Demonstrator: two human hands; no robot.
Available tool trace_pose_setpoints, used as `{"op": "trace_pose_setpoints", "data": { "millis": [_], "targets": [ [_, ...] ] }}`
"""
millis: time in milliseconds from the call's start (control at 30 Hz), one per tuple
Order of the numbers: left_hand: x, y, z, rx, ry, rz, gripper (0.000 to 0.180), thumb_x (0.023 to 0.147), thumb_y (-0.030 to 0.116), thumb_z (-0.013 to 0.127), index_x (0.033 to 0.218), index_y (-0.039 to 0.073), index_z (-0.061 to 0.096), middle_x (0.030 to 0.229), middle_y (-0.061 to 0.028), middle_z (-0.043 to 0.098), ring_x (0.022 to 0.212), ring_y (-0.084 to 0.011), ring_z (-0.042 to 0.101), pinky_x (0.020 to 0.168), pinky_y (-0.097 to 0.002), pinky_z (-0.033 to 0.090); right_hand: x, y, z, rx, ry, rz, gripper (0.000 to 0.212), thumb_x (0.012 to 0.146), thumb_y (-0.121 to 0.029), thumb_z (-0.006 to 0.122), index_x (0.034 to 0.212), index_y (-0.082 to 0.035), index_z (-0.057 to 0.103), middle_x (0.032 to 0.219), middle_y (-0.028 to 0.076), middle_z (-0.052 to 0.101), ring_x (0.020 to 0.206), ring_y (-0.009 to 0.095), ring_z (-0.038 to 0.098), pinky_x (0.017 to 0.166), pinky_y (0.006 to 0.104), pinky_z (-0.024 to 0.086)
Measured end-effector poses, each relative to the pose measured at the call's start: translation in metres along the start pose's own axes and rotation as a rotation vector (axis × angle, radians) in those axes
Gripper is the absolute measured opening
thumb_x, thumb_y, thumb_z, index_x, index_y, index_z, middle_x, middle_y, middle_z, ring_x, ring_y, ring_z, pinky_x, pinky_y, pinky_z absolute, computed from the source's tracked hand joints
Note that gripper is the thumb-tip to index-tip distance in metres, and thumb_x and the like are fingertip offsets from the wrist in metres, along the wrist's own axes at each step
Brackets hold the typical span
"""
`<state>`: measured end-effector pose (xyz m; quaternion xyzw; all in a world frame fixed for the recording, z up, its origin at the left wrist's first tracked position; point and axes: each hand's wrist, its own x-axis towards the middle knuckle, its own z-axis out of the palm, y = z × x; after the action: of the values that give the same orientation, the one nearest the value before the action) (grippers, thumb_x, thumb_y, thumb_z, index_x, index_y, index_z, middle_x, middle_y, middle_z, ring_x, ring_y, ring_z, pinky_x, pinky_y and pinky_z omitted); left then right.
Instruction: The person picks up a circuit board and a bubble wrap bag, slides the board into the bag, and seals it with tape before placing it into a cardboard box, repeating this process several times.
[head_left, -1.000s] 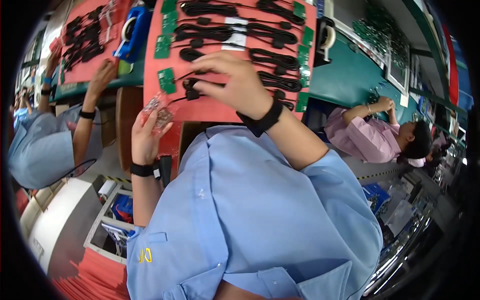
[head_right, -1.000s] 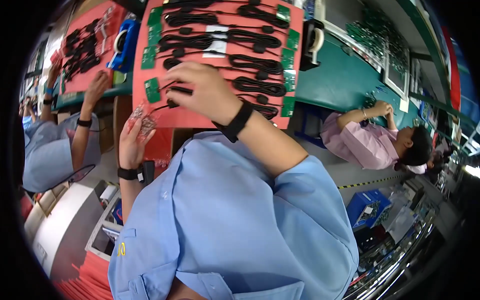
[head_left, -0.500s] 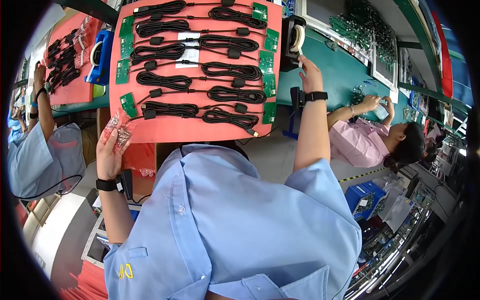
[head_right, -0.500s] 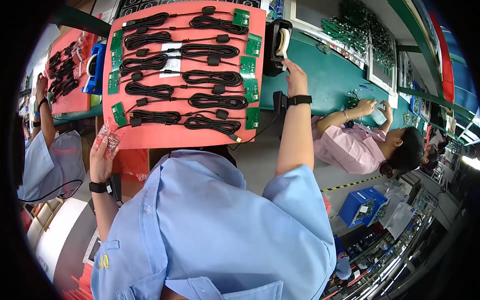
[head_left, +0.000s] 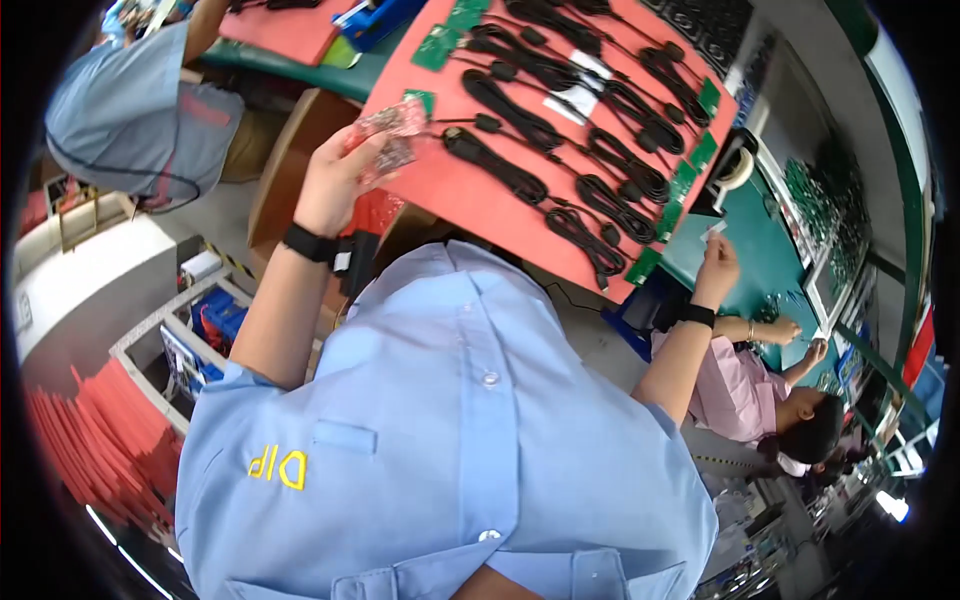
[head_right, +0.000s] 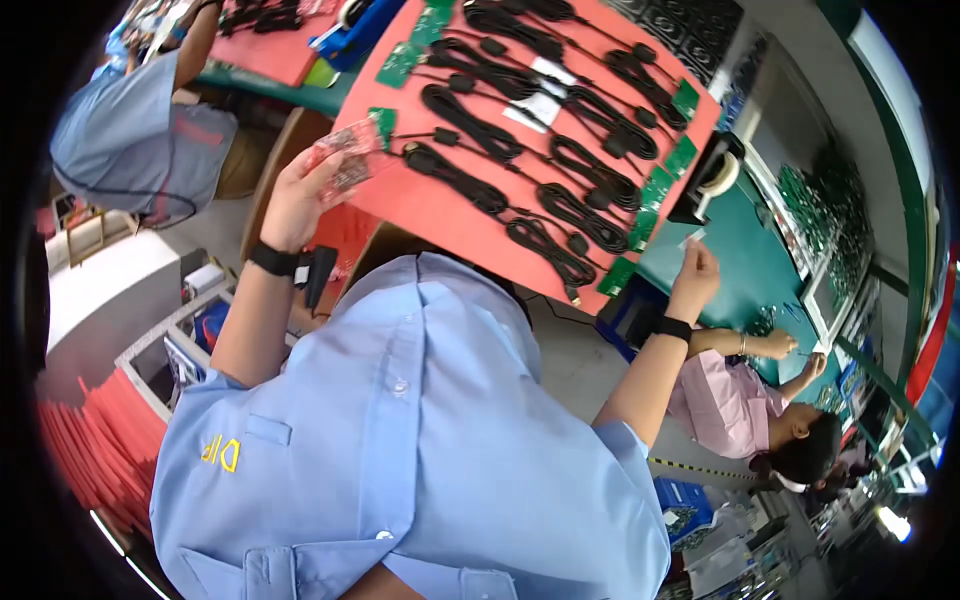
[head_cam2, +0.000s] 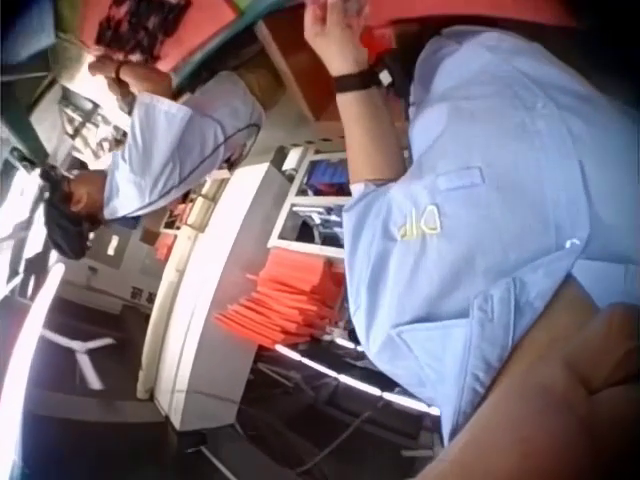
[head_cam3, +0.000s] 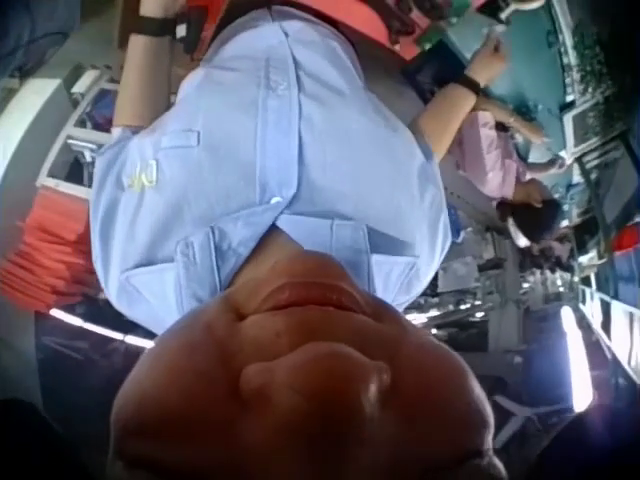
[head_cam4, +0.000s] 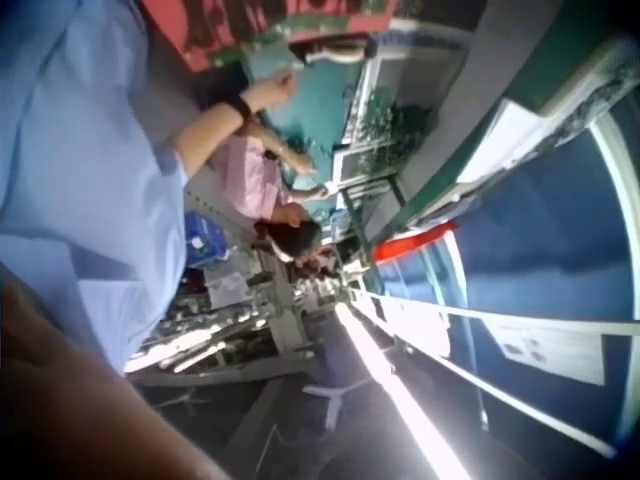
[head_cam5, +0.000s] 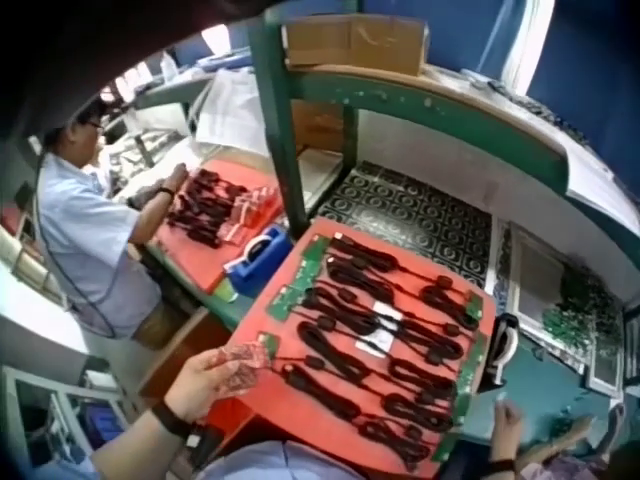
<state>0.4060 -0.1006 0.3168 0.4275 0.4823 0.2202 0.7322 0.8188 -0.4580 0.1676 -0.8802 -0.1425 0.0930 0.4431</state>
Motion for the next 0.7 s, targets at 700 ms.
{"op": "trace_pose_setpoints", "data": {
  "millis": [700],
  "targets": [
    [-0.011,-0.016,-0.038,-0.361,-0.144,-0.123,0.023,0.094,0.002,0.049,0.114,-0.007,0.055,0.107,-0.0110,0.063,0.095,-0.0183,0.064,0.083,-0.0308,0.056,-0.164,-0.333,0.216,-0.111,-0.705,-1.039,0.051,0.076,-0.014,0.075,0.120,-0.006,0.052,0.102,0.013,0.060,0.090,0.020,0.059,0.069,0.0292,0.048]
  ]
}}
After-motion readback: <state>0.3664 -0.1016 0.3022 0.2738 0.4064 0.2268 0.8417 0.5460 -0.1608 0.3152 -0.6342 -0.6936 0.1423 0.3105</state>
